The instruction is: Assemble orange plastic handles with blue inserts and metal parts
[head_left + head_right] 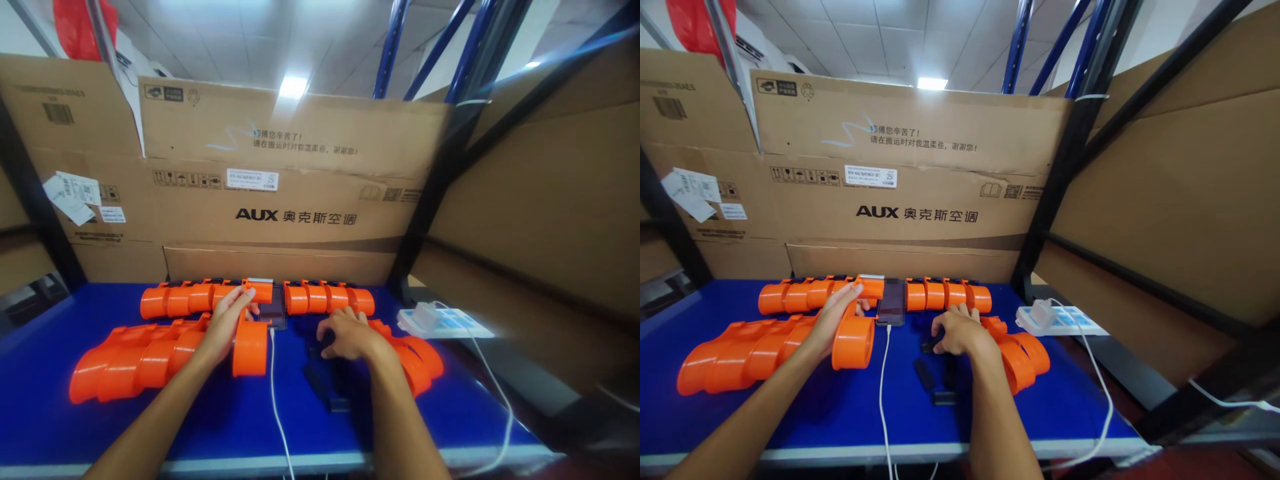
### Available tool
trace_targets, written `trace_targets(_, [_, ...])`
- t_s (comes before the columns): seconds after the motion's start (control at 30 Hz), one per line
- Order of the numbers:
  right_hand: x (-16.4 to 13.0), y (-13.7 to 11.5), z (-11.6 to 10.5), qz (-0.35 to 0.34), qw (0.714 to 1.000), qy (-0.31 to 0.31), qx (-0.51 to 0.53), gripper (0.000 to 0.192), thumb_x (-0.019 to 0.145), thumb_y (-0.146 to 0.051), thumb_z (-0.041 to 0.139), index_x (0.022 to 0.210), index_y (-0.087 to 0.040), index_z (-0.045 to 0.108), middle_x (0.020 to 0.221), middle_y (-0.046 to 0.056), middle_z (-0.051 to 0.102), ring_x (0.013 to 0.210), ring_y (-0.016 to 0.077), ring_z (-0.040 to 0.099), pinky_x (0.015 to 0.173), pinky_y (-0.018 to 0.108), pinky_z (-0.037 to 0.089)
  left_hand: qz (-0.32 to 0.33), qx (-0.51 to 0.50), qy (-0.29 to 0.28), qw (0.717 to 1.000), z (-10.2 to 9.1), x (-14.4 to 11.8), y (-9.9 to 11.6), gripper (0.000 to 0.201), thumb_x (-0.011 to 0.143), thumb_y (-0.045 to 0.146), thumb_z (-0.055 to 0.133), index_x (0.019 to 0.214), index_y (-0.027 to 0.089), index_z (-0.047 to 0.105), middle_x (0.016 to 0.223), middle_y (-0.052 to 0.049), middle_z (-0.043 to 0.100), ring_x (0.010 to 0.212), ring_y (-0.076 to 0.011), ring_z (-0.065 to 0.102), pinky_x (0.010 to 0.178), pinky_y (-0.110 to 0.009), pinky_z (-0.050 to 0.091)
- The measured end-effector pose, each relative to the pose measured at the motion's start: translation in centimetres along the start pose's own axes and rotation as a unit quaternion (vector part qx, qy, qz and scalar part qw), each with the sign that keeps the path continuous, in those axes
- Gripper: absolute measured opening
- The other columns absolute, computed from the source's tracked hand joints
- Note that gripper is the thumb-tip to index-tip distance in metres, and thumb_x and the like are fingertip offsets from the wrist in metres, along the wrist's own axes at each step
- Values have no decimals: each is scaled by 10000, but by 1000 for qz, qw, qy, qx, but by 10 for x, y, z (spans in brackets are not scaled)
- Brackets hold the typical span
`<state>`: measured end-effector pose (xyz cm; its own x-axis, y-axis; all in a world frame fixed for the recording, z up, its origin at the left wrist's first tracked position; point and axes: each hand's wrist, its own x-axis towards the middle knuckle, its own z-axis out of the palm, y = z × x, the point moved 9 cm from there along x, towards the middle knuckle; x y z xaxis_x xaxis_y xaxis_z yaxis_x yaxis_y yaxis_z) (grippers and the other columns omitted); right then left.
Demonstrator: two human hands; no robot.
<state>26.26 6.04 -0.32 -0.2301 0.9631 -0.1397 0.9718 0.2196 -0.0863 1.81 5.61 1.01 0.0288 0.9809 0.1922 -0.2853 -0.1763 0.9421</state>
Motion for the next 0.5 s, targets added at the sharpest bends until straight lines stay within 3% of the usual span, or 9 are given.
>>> trace_targets(0.3, [3, -41, -4, -104, 992, 65, 24, 212, 762, -376, 744, 950, -279, 727, 1055, 70, 577, 1104, 296, 459, 969, 435, 293, 8, 14, -1, 1000, 0, 1, -4, 362, 765, 526, 690, 836, 180, 607, 695, -3, 640, 504, -83, 499, 494, -193, 381])
trace_targets(0.5, [0, -60, 2, -130, 988, 72, 36, 212, 678, -308, 811, 862, -260, 717, 1008, 54, 559, 1072, 288, 475, 1006, 486, 286, 14, 23, -2, 1000, 2, 2, -2, 385, 759, 529, 697, 896, 175, 636, 728, -9, 653, 500, -85, 504, 506, -206, 376])
